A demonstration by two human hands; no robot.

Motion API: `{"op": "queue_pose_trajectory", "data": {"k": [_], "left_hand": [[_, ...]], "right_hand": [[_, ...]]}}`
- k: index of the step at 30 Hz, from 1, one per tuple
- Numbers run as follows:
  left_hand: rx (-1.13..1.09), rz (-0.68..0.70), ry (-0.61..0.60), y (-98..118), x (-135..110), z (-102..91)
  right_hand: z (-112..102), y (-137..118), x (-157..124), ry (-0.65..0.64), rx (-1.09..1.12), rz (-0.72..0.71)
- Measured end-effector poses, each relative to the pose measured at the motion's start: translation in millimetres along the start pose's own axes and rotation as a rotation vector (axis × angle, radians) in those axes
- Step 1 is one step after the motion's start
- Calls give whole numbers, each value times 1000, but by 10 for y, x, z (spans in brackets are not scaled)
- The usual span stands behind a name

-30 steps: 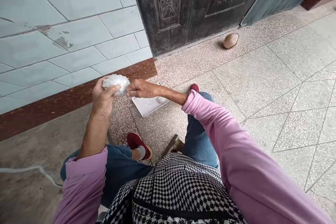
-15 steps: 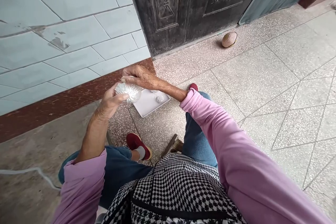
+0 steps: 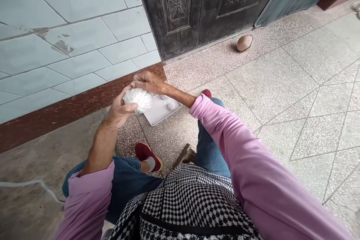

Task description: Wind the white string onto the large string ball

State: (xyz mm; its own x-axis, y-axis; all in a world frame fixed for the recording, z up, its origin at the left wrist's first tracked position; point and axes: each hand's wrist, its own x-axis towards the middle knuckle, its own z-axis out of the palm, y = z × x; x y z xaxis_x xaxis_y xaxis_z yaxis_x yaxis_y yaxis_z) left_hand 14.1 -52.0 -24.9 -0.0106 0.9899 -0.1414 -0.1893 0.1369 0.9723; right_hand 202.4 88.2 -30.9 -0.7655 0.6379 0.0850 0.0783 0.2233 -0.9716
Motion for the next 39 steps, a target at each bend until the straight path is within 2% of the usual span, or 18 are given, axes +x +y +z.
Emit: {"op": "queue_pose_trajectory", "data": {"k": [3, 6, 9, 12, 15, 18, 22, 25, 27, 30, 39], "left_hand": [[-103, -12, -11, 6, -7, -3], [-161, 9, 10, -30, 18, -31], [-223, 75, 89, -65, 57, -46], [-288, 123, 219, -73, 103, -65], [-315, 144, 350, -86, 160, -145], [-249, 166, 394, -142, 224, -270], [-113, 186, 449, -237, 273, -351], [-8, 173, 486, -267, 269, -327], [48, 153, 459, -261, 251, -305], [72, 80, 331, -220, 202, -273], [34, -46, -22, -10, 14, -105]], "right_hand": [[60, 202, 143, 0, 103, 19], [128, 300, 182, 41, 139, 55], [190, 305, 123, 75, 36, 75], [242, 272, 21, 78, -31, 49], [283, 242, -81, -12, -76, -6], [301, 232, -153, -141, -68, -87], [276, 191, -190, -255, 68, -171], [216, 86, -185, -277, 198, -141], [158, -3, -172, -261, 262, -70], [68, -94, -141, -201, 324, 20], [-8, -3, -31, -118, 352, -106]]}}
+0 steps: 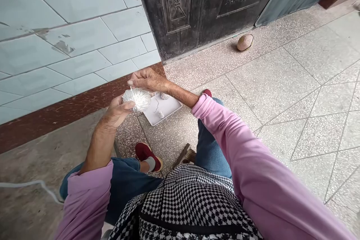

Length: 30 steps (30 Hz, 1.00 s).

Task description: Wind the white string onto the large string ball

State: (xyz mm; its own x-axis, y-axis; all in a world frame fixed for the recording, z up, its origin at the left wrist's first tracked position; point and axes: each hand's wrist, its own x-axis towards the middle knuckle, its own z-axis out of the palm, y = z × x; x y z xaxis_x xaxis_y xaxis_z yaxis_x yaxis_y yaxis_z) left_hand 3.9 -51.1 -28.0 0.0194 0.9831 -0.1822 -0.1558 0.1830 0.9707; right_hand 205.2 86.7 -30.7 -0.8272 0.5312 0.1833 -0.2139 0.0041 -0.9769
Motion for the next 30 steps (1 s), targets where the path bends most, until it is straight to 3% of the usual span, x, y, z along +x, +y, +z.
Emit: {"op": "queue_pose_trajectory", "data": {"k": [7, 13, 18, 23, 26, 30], "left_hand": [[109, -15, -132, 91, -68, 2], [30, 19, -119, 48, -108, -27], [-207, 129, 55, 1, -53, -16], [-419, 165, 322, -4, 57, -11], [-453, 183, 340, 16, 81, 5], [-439, 251, 332, 95, 38, 19]], "right_hand": [[-3, 253, 83, -29, -42, -60], [25, 369, 103, 53, -23, 55], [81, 358, 93, 170, -88, 123], [104, 382, 75, 176, -294, 30], [127, 366, 47, 114, -290, 27], [176, 183, -21, 62, -95, 175]]}}
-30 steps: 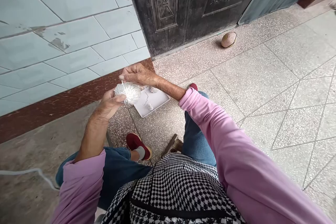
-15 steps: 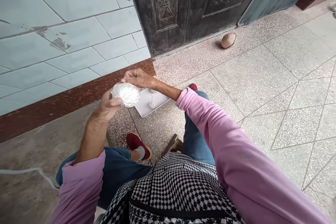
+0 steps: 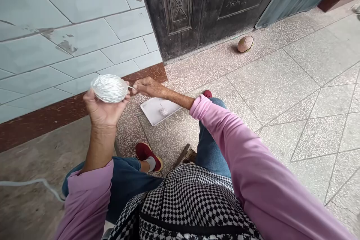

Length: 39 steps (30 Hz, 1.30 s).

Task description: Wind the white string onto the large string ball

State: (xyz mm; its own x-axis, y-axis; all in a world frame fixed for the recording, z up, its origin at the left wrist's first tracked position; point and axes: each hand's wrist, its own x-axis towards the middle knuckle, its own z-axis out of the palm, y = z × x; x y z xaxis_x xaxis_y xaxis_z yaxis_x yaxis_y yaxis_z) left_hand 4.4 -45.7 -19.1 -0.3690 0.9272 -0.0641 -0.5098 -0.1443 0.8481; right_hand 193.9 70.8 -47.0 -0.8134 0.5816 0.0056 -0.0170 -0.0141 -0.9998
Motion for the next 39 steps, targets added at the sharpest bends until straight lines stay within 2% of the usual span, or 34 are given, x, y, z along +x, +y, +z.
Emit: {"op": "queue_pose_trajectory", "data": {"k": [3, 6, 9, 11, 13, 15, 17, 20, 22, 24, 26, 29, 31, 33, 36, 38, 39], "left_hand": [[7, 60, -14, 102, -29, 0], [56, 61, -30, 182, -25, -28], [73, 63, -20, 203, 11, -56], [46, 105, 35, 191, 30, -51], [24, 135, 74, 168, 33, -17], [9, 133, 80, 140, 22, 39], [1, 115, 80, 113, 4, 99], [-2, 106, 102, 85, -11, 154], [18, 110, 97, 87, 0, 147], [56, 116, 79, 110, 36, 108], [68, 152, 95, 143, 93, 54], [31, 209, 168, 170, 168, -15], [21, 192, 193, 158, 175, -32], [22, 162, 178, 131, 136, -22], [34, 97, 64, 98, 21, 25], [40, 55, -14, 96, -50, 65], [38, 37, -45, 100, -76, 85]], "right_hand": [[-23, -200, -90, 30, 111, 142], [-96, -312, -155, 64, 145, 218], [-217, -301, -210, 74, -80, 280], [-298, -273, -247, 141, -323, 281], [-336, -263, -271, 232, -469, 236], [-301, -273, -262, 299, -409, 177], [-193, -283, -211, 325, -180, 115], [39, -262, -99, 263, 229, 71], [190, -221, -52, 171, 346, 106], [317, -172, -63, 56, 338, 192], [411, -134, -132, -49, 225, 233], [453, -128, -251, -107, 40, 88], [391, -164, -257, -41, 5, -42], [253, -214, -177, 103, 6, -103], [-19, -274, 11, 356, -28, -87], [-156, -290, 91, 445, -106, -38], [-188, -288, 101, 449, -169, -10]]}}
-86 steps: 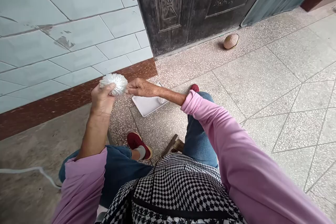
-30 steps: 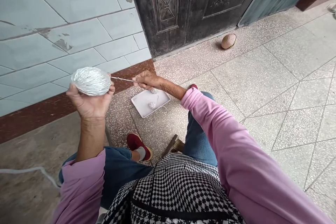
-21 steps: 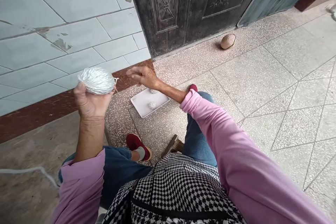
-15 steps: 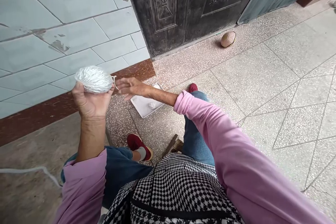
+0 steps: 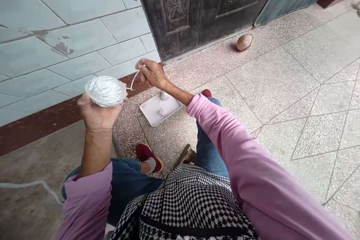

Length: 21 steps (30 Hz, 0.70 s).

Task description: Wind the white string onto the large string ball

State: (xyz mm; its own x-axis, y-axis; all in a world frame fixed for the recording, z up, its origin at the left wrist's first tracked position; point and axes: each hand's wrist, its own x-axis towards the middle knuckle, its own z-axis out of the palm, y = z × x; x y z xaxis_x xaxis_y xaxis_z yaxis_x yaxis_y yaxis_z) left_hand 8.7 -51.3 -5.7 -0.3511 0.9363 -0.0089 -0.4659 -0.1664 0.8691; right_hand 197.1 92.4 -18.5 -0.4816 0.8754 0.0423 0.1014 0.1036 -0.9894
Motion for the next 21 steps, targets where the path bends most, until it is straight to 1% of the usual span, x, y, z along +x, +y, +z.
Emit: {"op": "queue_pose_trajectory", "data": {"k": [1, 2, 3, 5, 6, 7, 8, 9, 10, 11, 12, 13, 14, 16, 17, 18, 19, 20, 21], "left_hand": [[-9, -7, -24, 8, -17, 19], [-22, -10, -43, 17, -27, 34], [-37, -3, -48, 28, -29, 44], [-54, 33, -20, 52, -18, 41], [-48, 49, 1, 67, -6, 26], [-37, 61, 22, 84, 9, 3], [-26, 69, 44, 104, 26, -26], [-22, 86, 72, 126, 43, -59], [-23, 106, 98, 148, 60, -92], [-30, 137, 131, 170, 76, -122], [-38, 173, 164, 188, 89, -147], [-38, 202, 186, 201, 99, -163], [-32, 220, 196, 207, 106, -171], [-10, 221, 189, 194, 111, -161], [0, 216, 185, 175, 111, -142], [11, 203, 174, 148, 110, -117], [21, 192, 163, 116, 109, -84], [30, 180, 149, 81, 109, -47], [38, 166, 131, 46, 109, -8]], "right_hand": [[-7, 8, -9, -31, -76, 8], [1, 17, -47, -106, -151, 12], [23, 27, -108, -221, -213, 19], [84, 50, -256, -522, -236, 56], [108, 64, -320, -688, -182, 82], [120, 78, -364, -824, -87, 100], [114, 94, -380, -904, 36, 107], [88, 110, -367, -929, 166, 103], [40, 124, -326, -905, 277, 93], [-27, 136, -264, -836, 348, 85], [-107, 143, -191, -733, 370, 83], [-195, 143, -118, -625, 341, 89], [-280, 135, -56, -512, 260, 96], [-405, 94, 6, -244, 14, 80], [-428, 63, 2, -127, -93, 59], [-418, 29, -22, -37, -153, 38], [-376, -4, -60, 7, -158, 19], [-306, -33, -105, -6, -95, 14], [-214, -55, -150, -66, 5, 31]]}}
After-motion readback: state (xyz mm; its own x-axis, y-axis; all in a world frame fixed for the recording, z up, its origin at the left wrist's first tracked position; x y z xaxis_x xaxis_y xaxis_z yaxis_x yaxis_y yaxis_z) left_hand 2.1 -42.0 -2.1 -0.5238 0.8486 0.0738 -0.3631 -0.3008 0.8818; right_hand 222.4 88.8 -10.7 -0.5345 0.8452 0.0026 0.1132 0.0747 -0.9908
